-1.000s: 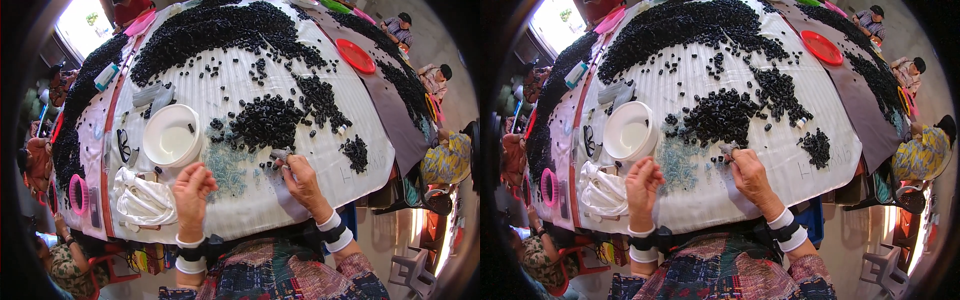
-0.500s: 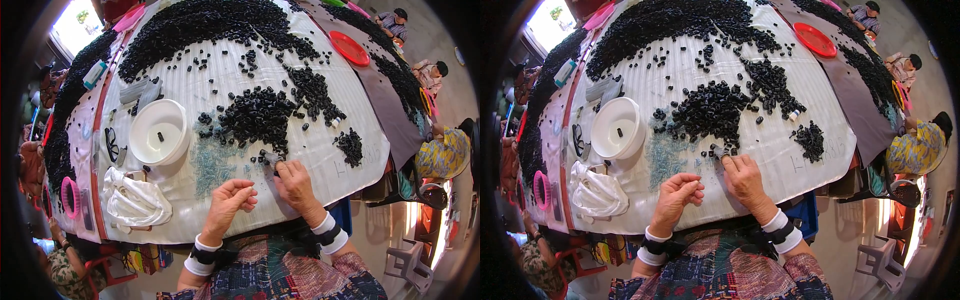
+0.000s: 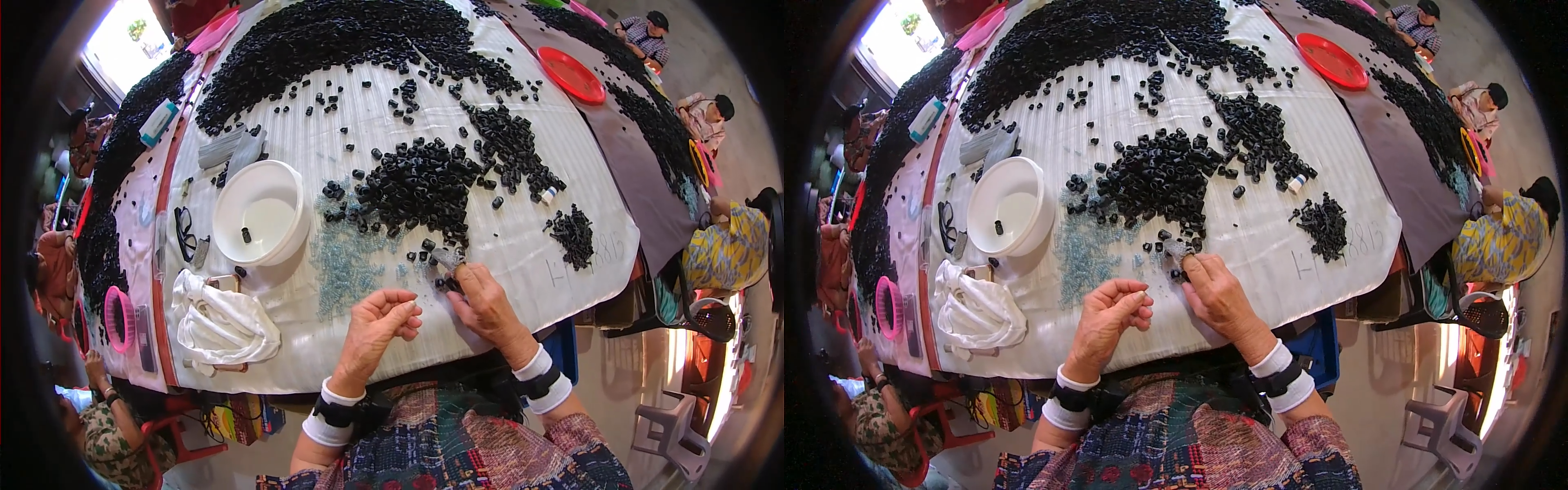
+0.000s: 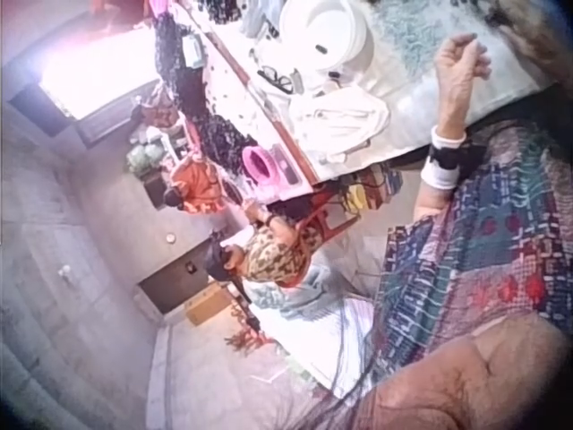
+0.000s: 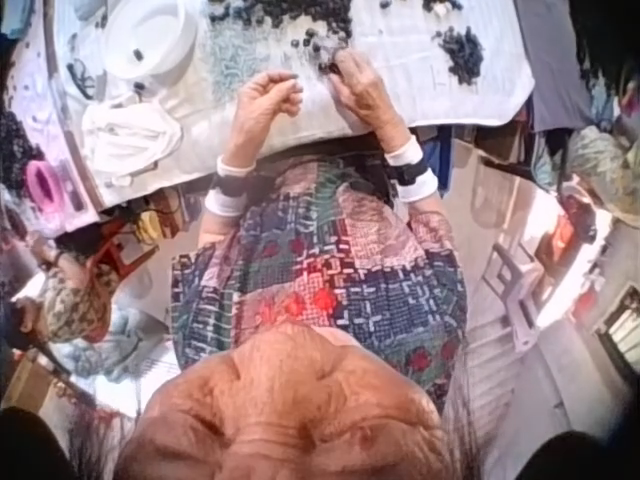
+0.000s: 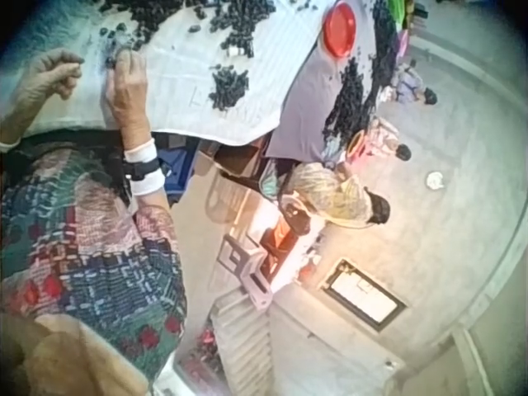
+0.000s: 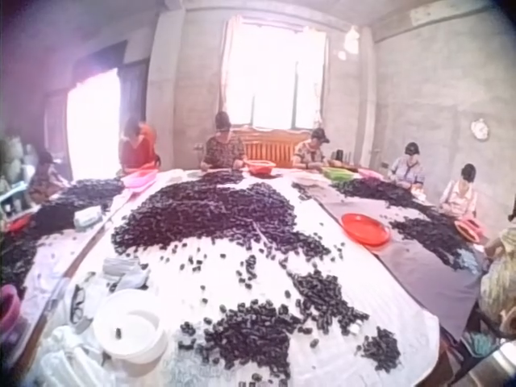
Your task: Sort and inspect small black manufacturing components at a factory table.
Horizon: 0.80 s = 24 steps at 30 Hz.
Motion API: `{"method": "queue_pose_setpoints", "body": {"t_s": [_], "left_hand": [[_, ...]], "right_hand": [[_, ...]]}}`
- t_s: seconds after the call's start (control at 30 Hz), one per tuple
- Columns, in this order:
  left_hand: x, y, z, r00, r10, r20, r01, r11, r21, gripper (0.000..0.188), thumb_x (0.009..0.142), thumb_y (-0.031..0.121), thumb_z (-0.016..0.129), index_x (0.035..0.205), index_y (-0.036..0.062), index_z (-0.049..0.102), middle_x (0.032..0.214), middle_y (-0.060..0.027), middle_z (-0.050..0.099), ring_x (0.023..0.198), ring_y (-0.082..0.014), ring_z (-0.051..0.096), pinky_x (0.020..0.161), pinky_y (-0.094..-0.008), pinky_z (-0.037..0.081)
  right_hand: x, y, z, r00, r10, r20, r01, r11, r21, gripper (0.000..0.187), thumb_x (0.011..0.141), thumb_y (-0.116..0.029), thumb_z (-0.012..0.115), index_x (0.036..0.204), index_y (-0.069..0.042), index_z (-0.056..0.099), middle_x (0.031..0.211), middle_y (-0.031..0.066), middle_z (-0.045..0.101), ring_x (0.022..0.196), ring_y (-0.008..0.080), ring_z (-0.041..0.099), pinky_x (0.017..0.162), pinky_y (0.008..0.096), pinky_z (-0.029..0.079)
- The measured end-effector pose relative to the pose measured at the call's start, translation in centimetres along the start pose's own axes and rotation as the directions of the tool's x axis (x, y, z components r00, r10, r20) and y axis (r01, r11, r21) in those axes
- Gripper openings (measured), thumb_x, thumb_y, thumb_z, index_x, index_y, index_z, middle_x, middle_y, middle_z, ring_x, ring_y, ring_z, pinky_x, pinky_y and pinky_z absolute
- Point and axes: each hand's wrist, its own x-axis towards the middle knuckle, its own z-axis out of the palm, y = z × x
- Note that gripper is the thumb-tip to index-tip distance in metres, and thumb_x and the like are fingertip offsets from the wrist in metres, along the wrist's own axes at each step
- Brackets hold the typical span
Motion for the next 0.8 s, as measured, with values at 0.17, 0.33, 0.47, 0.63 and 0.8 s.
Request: {"method": "queue_pose_setpoints", "body": {"t_s": [0.17, 0.33, 0.47, 0.63, 0.8], "left_hand": [[-0.3, 0.2, 0.3, 1.0, 0.0, 0.004, 0.0, 1.0, 0.005, 0.022, 0.089, 0.01, 0.061, 0.106, -0.0038, 0.057, 0.088, -0.0108, 0.064, 0.073, -0.0129, 0.063, 0.063, -0.0242, 0.054], [-0.5, 0.0, 0.9, 0.999, -0.017, 0.039, 0.019, 0.998, -0.057, 0.021, 0.088, 0.009, 0.062, 0.105, -0.003, 0.057, 0.091, -0.0105, 0.065, 0.074, -0.0128, 0.063, 0.065, -0.0238, 0.053], [-0.4, -0.9, 0.7, 0.986, 0.075, 0.147, -0.058, 0.992, -0.116, 0.021, 0.088, 0.008, 0.063, 0.106, -0.0012, 0.058, 0.09, -0.0081, 0.066, 0.075, -0.012, 0.063, 0.066, -0.0218, 0.052], [-0.6, -1.0, 0.0, 0.99, 0.059, 0.127, -0.036, 0.984, -0.175, 0.018, 0.088, 0.007, 0.063, 0.103, -0.0002, 0.058, 0.093, -0.0104, 0.066, 0.077, -0.0135, 0.065, 0.066, -0.0236, 0.054], [-0.9, -0.1, -0.5, 0.995, 0.09, -0.043, -0.096, 0.983, -0.156, 0.008, 0.088, 0.003, 0.058, 0.097, 0.0017, 0.059, 0.089, -0.0114, 0.066, 0.073, -0.0155, 0.065, 0.065, -0.0279, 0.056]], "right_hand": [[-0.4, 0.1, 0.1, 0.999, -0.045, -0.029, 0.045, 0.999, -0.024, 0.043, 0.069, 0.004, 0.067, 0.109, 0.002, 0.051, 0.093, 0.0185, 0.056, 0.084, 0.0357, 0.056, 0.07, 0.0395, 0.048], [-0.1, -3.3, -0.4, 0.977, -0.157, -0.141, 0.179, 0.971, 0.157, 0.052, 0.066, 0.007, 0.069, 0.115, 0.001, 0.053, 0.092, 0.0166, 0.057, 0.081, 0.0343, 0.056, 0.068, 0.039, 0.048], [-0.2, -4.5, -0.4, 0.969, -0.218, -0.116, 0.235, 0.959, 0.157, 0.05, 0.067, 0.006, 0.069, 0.114, 0.001, 0.055, 0.094, 0.0148, 0.058, 0.082, 0.032, 0.057, 0.069, 0.0381, 0.049], [-0.2, -4.9, -0.6, 0.981, -0.154, -0.121, 0.182, 0.946, 0.269, 0.045, 0.071, 0.008, 0.064, 0.114, 0.002, 0.055, 0.095, 0.0168, 0.058, 0.082, 0.0331, 0.058, 0.071, 0.038, 0.049], [0.4, -2.0, -0.3, 0.976, 0.056, -0.211, -0.035, 0.994, 0.099, 0.034, 0.07, 0.011, 0.06, 0.103, 0.002, 0.055, 0.088, 0.0151, 0.06, 0.079, 0.033, 0.058, 0.069, 0.038, 0.048]]}}
